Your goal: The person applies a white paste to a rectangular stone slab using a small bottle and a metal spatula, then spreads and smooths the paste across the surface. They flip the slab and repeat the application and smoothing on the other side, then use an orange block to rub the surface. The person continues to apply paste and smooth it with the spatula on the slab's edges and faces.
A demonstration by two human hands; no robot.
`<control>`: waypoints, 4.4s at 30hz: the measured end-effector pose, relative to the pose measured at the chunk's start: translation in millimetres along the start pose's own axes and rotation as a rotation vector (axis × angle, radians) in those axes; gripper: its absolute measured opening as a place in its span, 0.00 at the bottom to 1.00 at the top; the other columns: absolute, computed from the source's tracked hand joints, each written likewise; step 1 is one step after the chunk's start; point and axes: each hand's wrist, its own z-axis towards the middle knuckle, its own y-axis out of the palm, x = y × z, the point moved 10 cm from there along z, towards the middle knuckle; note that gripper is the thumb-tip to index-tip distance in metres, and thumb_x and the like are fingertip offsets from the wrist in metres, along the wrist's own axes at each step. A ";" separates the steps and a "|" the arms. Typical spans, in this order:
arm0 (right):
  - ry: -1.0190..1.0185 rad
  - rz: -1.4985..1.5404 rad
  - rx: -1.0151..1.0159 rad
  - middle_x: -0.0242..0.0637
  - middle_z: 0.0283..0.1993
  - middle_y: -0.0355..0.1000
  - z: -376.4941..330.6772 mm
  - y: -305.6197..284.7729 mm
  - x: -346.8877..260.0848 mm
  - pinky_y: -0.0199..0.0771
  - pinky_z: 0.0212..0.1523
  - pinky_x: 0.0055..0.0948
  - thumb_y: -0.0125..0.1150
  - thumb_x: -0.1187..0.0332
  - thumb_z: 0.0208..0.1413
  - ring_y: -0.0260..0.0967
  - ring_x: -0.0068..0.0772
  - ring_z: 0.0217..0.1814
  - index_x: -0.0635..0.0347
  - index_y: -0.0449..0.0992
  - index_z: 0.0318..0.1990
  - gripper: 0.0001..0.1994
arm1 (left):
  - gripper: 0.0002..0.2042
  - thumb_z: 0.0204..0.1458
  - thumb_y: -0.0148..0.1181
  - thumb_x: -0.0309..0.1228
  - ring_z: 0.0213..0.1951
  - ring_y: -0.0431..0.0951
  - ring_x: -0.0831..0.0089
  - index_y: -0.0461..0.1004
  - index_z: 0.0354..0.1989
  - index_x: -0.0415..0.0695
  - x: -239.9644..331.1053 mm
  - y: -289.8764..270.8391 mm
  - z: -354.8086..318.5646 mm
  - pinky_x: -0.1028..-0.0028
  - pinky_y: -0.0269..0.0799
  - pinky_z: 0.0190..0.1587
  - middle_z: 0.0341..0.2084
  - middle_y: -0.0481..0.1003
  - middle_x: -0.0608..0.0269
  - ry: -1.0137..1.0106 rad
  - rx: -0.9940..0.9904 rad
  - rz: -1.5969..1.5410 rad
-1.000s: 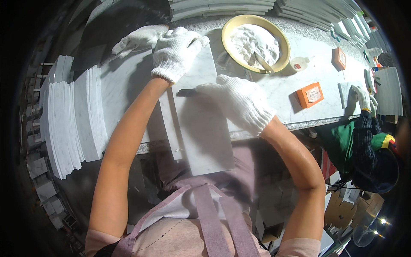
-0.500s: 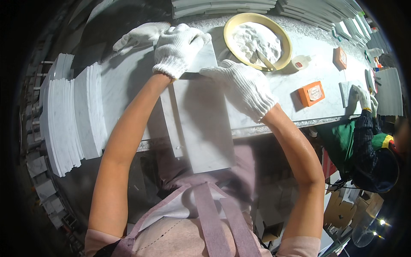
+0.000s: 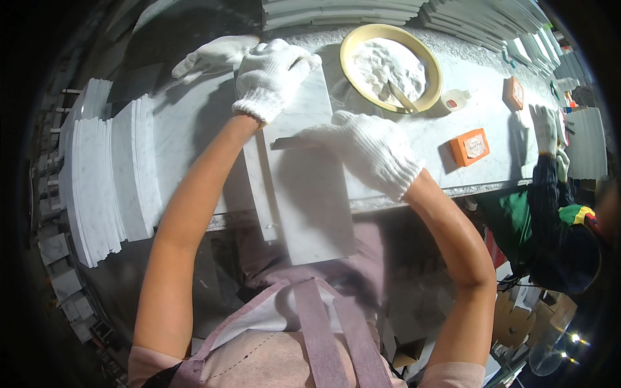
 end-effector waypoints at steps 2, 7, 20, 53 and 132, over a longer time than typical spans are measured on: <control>-0.028 0.064 0.056 0.46 0.43 0.82 2.2 -7.2 -1.5 0.82 0.45 0.39 0.53 0.75 0.65 0.82 0.42 0.43 0.51 0.81 0.61 0.20 | 0.14 0.59 0.62 0.49 0.40 0.81 0.59 0.86 0.32 0.56 -0.6 2.4 0.0 0.59 0.76 0.45 0.34 0.82 0.62 -0.007 -0.008 -0.010; -0.042 0.034 0.134 0.43 0.36 0.76 2.1 -9.3 6.9 0.79 0.38 0.38 0.53 0.77 0.64 0.76 0.39 0.34 0.49 0.81 0.61 0.21 | 0.14 0.59 0.62 0.49 0.41 0.81 0.60 0.86 0.32 0.56 4.4 -1.0 1.0 0.59 0.76 0.46 0.35 0.82 0.62 0.034 0.018 0.097; -0.137 -0.022 0.120 0.37 0.38 0.75 -7.0 -4.6 3.4 0.80 0.39 0.36 0.53 0.75 0.65 0.75 0.38 0.36 0.43 0.80 0.62 0.22 | 0.13 0.59 0.61 0.48 0.41 0.81 0.60 0.87 0.35 0.56 0.1 -0.6 -0.8 0.60 0.76 0.46 0.35 0.82 0.63 0.005 -0.005 -0.027; 0.845 0.830 0.702 0.25 0.29 0.68 -206.1 5.7 65.4 0.62 0.22 0.13 0.50 0.81 0.64 0.59 0.11 0.21 0.63 0.68 0.71 0.26 | 0.17 0.61 0.59 0.49 0.36 0.80 0.60 0.84 0.34 0.49 0.1 -3.5 -9.1 0.58 0.75 0.41 0.31 0.80 0.61 0.045 0.132 0.078; 0.490 0.765 0.502 0.59 0.74 0.61 -78.9 24.0 2.8 0.49 0.78 0.50 0.57 0.65 0.69 0.54 0.57 0.79 0.74 0.60 0.73 0.30 | 0.13 0.57 0.63 0.47 0.44 0.80 0.63 0.84 0.39 0.52 53.5 -12.9 -19.5 0.61 0.73 0.58 0.33 0.82 0.62 0.266 0.146 0.180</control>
